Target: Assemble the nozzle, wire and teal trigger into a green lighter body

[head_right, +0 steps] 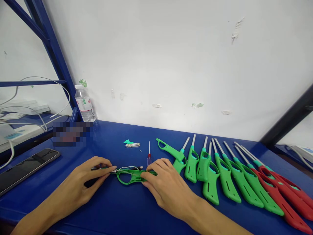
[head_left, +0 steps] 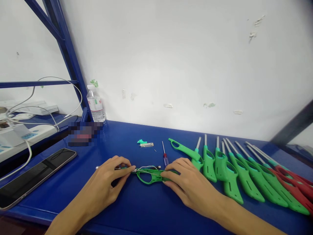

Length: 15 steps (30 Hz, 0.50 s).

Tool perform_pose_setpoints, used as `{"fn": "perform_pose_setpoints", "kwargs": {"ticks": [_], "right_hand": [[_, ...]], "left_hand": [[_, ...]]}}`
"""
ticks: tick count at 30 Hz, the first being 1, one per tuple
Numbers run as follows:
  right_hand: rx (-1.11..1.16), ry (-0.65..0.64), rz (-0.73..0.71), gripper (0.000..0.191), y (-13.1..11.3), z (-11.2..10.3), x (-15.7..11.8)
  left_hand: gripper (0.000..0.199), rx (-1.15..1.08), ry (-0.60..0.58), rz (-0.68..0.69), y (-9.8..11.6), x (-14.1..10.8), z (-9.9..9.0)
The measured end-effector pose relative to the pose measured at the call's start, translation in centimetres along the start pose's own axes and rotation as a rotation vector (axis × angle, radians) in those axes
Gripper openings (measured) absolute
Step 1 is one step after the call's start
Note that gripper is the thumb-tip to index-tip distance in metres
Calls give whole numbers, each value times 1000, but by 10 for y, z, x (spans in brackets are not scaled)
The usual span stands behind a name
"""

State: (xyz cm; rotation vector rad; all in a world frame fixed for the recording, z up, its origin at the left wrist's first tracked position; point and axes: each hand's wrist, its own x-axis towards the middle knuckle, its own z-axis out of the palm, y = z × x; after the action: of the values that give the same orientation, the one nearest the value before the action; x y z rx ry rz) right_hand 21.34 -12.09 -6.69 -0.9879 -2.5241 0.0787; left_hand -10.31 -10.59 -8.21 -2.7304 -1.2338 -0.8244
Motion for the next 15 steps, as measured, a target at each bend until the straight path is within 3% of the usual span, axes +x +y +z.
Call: {"fn": "perform_pose_setpoints", "kwargs": {"ticks": [15], "right_hand": [[1,-6,13,18,-2,-1,1]], "left_hand": [[17,83,-19,121,4,6,-10]]}}
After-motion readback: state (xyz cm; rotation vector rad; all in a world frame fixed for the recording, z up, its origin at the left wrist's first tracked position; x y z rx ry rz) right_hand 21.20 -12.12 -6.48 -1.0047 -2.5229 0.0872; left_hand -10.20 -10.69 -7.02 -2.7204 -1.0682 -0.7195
